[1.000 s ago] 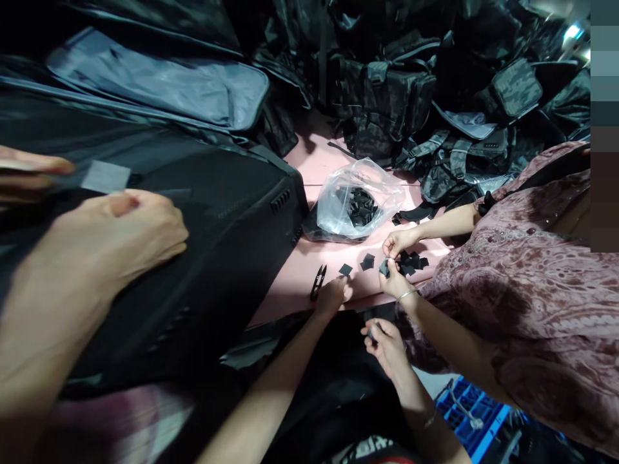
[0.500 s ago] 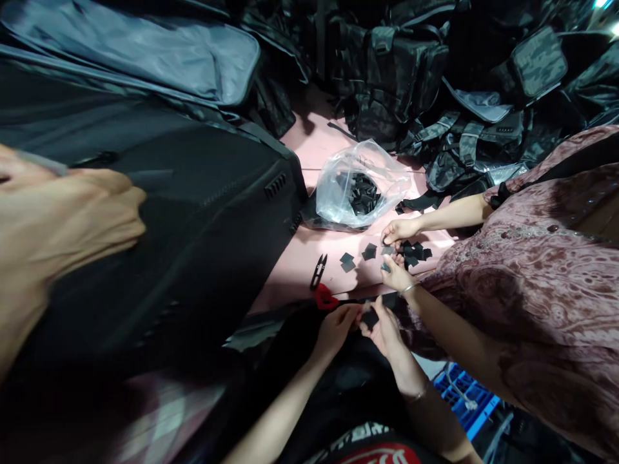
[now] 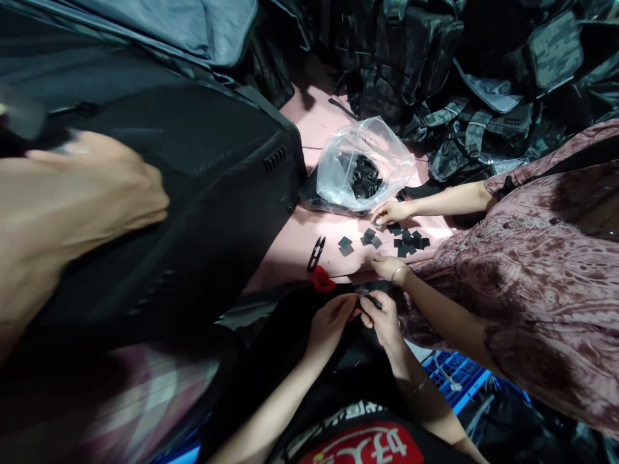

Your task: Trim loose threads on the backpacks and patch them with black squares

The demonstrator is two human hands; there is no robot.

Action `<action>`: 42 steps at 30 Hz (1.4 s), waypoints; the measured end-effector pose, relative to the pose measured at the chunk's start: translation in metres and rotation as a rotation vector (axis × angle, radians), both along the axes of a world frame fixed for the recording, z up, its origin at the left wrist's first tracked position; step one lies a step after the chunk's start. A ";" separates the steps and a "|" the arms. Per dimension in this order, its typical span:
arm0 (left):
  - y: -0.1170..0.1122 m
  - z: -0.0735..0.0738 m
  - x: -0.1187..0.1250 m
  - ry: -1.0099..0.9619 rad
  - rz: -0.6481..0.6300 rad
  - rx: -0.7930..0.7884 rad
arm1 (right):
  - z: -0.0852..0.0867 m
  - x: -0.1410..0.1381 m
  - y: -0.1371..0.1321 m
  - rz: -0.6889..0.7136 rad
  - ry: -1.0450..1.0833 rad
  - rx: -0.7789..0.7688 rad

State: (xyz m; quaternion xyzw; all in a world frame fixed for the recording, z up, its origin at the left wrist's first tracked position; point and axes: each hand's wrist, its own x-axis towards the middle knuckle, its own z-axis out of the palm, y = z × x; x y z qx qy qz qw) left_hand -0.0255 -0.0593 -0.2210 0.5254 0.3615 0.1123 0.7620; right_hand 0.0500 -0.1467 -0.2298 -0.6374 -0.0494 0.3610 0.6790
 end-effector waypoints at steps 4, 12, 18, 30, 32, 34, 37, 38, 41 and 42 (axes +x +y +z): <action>-0.002 0.000 0.001 -0.016 0.055 -0.072 | 0.002 0.000 -0.004 -0.007 -0.006 -0.013; 0.019 -0.021 -0.013 0.198 -0.182 0.341 | 0.000 -0.002 -0.013 -0.035 0.041 -0.058; 0.015 -0.003 -0.016 0.027 -0.273 0.028 | -0.003 -0.005 -0.014 -0.030 -0.011 -0.133; 0.011 0.004 -0.010 -0.038 0.024 -0.380 | 0.014 -0.003 -0.031 0.318 -0.106 -0.180; 0.014 0.002 -0.009 -0.049 0.061 -0.473 | 0.015 -0.001 -0.034 0.311 -0.071 -0.127; 0.018 -0.003 -0.007 -0.038 0.126 -0.425 | 0.015 0.001 -0.037 0.290 -0.032 -0.081; 0.029 -0.012 0.006 -0.001 0.131 -0.201 | 0.014 0.004 -0.040 0.254 0.009 -0.057; 0.034 -0.016 0.014 0.008 0.121 -0.138 | 0.013 0.004 -0.040 0.238 0.011 -0.058; 0.052 -0.028 0.048 0.028 0.144 -0.006 | 0.010 0.004 -0.035 0.159 0.018 -0.086; 0.058 -0.032 0.061 0.041 0.153 0.042 | 0.009 0.004 -0.032 0.129 0.027 -0.101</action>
